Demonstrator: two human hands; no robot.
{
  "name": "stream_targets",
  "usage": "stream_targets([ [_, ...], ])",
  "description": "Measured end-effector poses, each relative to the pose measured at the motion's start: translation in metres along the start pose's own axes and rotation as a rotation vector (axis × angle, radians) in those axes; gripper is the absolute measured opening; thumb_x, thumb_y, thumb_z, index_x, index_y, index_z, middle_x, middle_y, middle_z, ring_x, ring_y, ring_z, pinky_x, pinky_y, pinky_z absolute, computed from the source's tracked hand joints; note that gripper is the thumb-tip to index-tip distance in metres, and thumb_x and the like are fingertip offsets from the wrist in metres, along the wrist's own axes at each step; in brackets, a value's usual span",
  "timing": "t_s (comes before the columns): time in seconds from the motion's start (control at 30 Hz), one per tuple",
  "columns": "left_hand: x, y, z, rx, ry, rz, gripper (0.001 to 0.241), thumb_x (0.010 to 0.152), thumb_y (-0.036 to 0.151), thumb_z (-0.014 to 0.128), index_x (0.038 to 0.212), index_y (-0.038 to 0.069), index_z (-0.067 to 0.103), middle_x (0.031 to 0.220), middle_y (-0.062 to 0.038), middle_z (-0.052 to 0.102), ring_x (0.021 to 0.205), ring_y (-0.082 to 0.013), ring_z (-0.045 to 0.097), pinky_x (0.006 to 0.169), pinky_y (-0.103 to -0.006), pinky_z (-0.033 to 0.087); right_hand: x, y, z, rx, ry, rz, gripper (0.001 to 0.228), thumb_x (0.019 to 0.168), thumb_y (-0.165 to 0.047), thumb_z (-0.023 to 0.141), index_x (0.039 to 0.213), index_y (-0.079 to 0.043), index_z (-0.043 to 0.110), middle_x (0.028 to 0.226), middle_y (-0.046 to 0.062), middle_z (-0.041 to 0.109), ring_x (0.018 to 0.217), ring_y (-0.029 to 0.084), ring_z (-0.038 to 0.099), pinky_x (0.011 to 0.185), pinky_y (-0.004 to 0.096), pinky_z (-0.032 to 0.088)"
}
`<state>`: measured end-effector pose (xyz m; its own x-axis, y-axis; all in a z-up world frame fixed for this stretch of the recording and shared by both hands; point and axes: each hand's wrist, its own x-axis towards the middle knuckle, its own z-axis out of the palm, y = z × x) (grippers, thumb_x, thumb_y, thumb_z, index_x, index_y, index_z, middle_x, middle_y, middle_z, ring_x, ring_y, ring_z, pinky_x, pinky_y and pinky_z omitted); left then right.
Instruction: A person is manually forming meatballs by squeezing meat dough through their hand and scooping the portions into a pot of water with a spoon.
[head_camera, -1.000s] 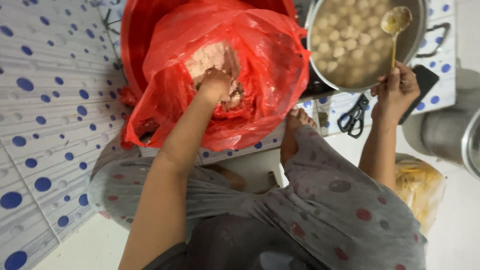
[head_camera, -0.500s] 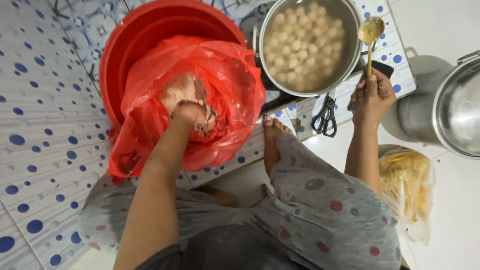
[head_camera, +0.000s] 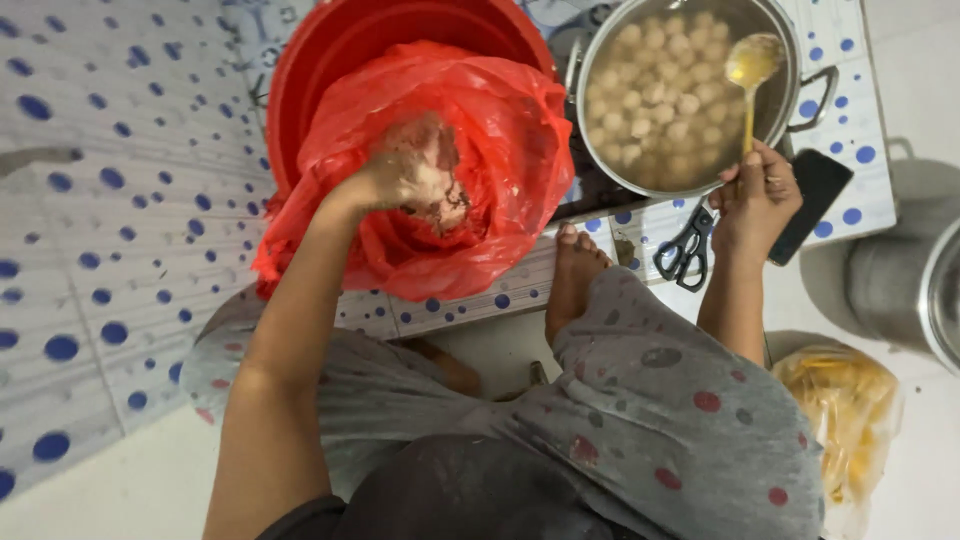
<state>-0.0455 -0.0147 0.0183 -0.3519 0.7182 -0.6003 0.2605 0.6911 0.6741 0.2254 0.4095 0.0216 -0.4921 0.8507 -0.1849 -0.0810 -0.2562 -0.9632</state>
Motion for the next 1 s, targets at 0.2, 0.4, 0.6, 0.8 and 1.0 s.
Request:
stream_targets([
  [0.2,-0.030,-0.001,0.008,-0.550,0.764,0.310,0.024,0.083,0.003,0.088,0.084,-0.001,0.064,0.076,-0.005,0.058,0.079,-0.0155,0.066,0.073,-0.0232,0.055,-0.025,0.005,0.036,0.151,-0.200,-0.066,0.014,0.110,-0.004,0.059,0.119,0.002,0.068,0.066,0.015,0.060,0.036,0.009,0.041,0.037,0.030,0.045],
  [0.4,0.016,-0.031,-0.025,0.227,0.918,0.144,0.034,0.066,0.006,0.051,0.071,0.027,0.024,0.063,0.013,0.018,0.054,-0.0029,0.021,0.042,-0.0314,0.013,-0.098,-0.016,0.055,0.100,-0.536,-0.028,0.023,0.100,-0.036,0.069,0.097,-0.015,0.061,0.075,0.002,0.063,0.044,0.008,0.047,0.040,0.020,0.037],
  [0.6,-0.126,0.180,0.005,-1.380,0.918,0.022,0.105,0.059,0.077,0.053,0.127,-0.002,0.067,0.045,0.006,0.044,0.037,-0.0058,0.038,0.046,-0.0262,0.042,-0.168,-0.062,0.047,0.074,-0.660,0.373,0.030,0.092,-0.018,0.075,0.116,0.000,0.073,0.074,0.009,0.067,0.066,0.014,0.065,0.060,0.027,0.060],
  [0.8,-0.095,0.160,0.010,-1.450,0.927,0.311,0.029,0.082,0.020,0.073,0.064,-0.002,0.070,0.050,-0.011,0.057,0.041,-0.0166,0.044,0.039,-0.0272,0.030,-0.183,-0.050,0.022,-0.149,-0.786,0.085,0.029,0.099,-0.024,0.069,0.123,-0.007,0.074,0.086,-0.003,0.070,0.078,0.003,0.061,0.071,0.018,0.046],
  [1.0,-0.116,0.189,0.026,-1.666,1.197,0.179,0.022,0.069,-0.004,0.090,0.081,-0.005,0.071,0.074,-0.022,0.074,0.065,-0.0371,0.075,0.057,-0.0498,0.066,-0.212,-0.086,0.022,-0.207,-0.899,0.125,0.028,0.098,-0.029,0.069,0.117,-0.009,0.075,0.084,-0.004,0.068,0.076,0.005,0.061,0.073,0.021,0.046],
])
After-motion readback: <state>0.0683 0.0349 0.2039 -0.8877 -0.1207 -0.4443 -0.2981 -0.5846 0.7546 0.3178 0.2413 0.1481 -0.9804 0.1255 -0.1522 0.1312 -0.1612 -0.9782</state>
